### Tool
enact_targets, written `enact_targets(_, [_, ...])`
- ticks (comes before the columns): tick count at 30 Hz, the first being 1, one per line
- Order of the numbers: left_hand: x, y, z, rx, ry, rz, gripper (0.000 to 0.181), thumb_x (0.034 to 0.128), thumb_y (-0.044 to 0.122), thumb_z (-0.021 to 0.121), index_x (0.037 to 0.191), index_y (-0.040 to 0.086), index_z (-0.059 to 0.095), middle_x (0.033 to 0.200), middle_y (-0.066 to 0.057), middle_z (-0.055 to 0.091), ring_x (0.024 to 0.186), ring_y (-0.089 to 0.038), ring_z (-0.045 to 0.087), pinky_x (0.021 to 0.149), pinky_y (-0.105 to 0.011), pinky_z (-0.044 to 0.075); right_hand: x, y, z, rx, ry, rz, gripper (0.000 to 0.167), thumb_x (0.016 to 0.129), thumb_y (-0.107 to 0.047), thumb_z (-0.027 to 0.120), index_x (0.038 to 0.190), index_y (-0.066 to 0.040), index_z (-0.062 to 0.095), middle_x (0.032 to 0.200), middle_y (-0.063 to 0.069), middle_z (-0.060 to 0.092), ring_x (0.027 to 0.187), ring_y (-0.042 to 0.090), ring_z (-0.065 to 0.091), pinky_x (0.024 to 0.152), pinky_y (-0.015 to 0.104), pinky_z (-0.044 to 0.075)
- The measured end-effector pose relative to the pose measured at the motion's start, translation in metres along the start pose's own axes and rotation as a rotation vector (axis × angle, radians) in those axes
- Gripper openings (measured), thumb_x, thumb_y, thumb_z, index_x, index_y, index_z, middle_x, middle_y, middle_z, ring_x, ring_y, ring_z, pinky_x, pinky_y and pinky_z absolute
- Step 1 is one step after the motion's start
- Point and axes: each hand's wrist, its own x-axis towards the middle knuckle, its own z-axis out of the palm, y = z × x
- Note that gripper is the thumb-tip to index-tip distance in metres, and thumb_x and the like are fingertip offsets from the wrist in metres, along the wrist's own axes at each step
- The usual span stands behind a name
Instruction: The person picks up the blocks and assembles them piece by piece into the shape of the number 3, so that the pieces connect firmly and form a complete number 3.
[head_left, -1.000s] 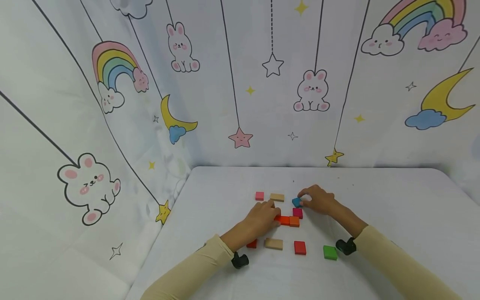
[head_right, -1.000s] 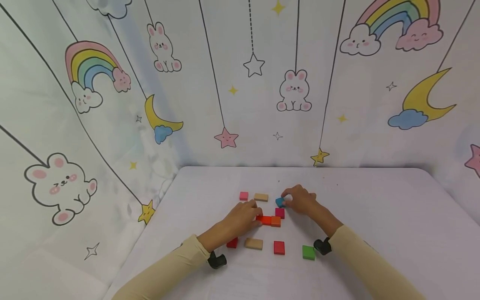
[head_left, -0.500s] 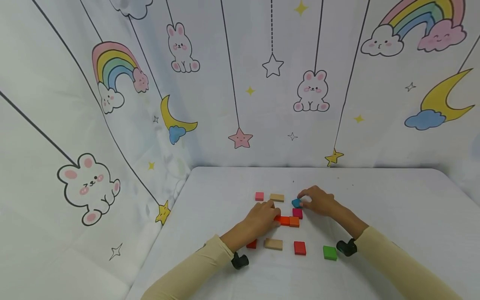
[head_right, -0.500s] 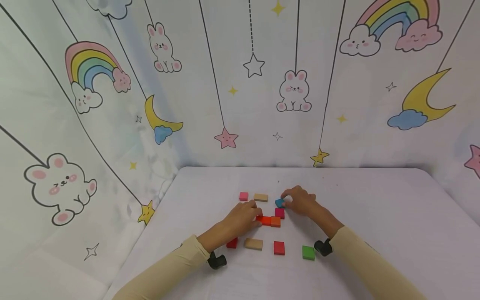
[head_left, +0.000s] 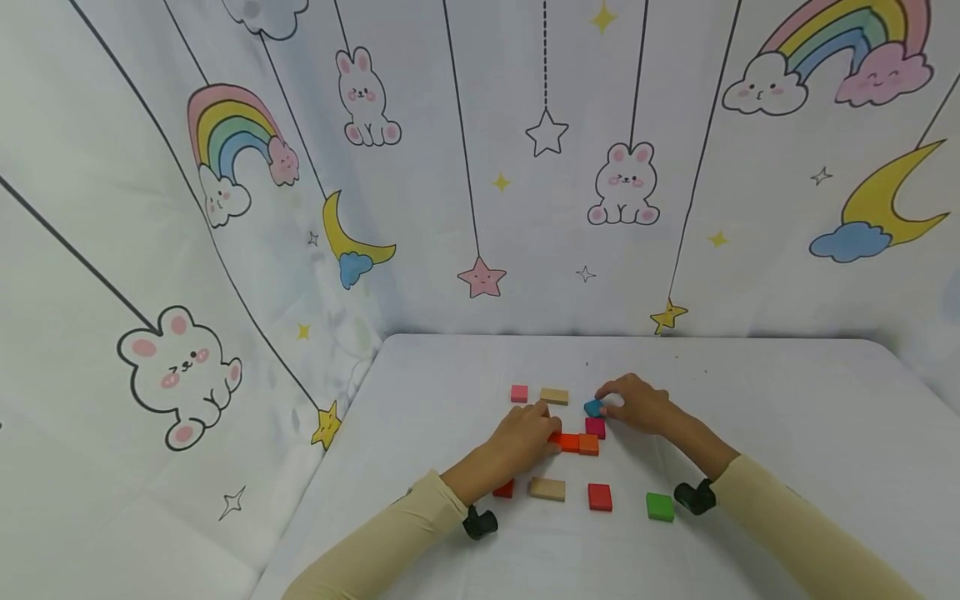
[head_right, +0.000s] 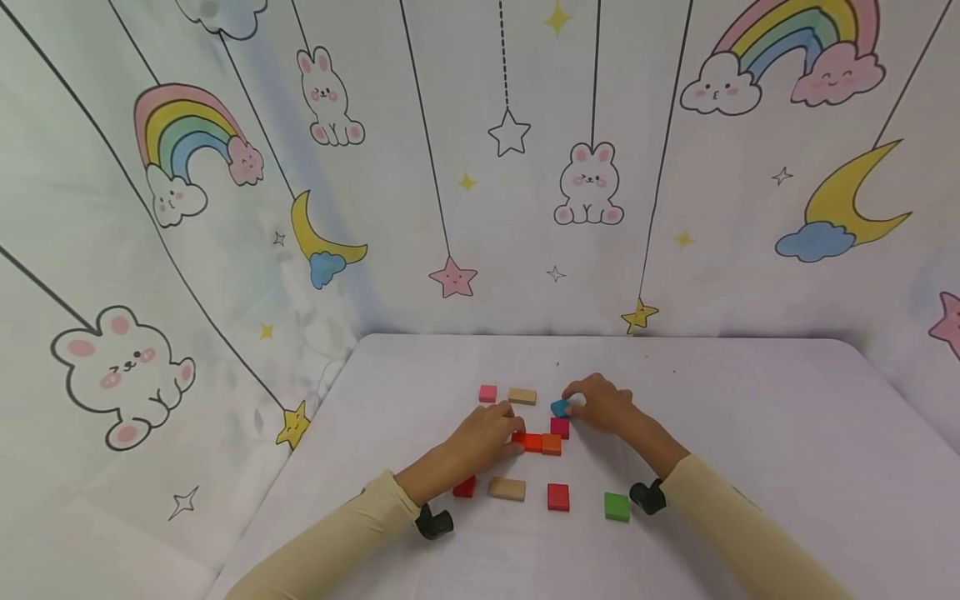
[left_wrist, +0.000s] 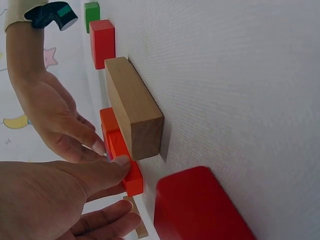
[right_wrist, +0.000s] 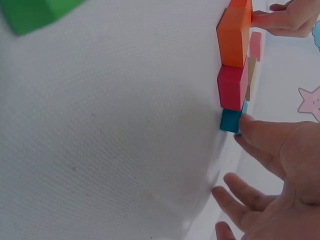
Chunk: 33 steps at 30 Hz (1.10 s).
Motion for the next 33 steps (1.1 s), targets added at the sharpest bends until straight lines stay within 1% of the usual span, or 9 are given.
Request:
enact_targets(18, [0.0004, 0.0001, 0.0018, -0.002, -0.015, -0.021, 0.029, 0.0977, 0.041, 0.076, 0.118, 0.021, 0.078, 0.112, -0.001, 0.066, 0.098, -0.013, 0.063, 0.084, -0.024, 0.051, -0.0012, 0.0001, -0.0009, 0.007, -0.012, -0.008, 0.033, 0.097, -0.02, 0.076, 0.128, -0.01, 0.071, 0.137, 0.029, 0.057, 0.129, 0.048, 0.05, 0.093, 0.08, 0.043])
enact_targets(33, [-0.0003, 0.0009, 0.0003, 0.001, -0.016, -0.023, 0.028, 0.0975, 0.04, 0.076, 0.118, 0.021, 0.077, 0.112, -0.001, 0.067, 0.098, -0.013, 0.063, 0.085, -0.024, 0.051, -0.0011, 0.0006, -0.002, 0.012, -0.016, -0.012, 0.035, 0.097, -0.021, 0.077, 0.129, -0.01, 0.071, 0.138, 0.029, 0.057, 0.131, 0.048, 0.049, 0.094, 0.079, 0.044])
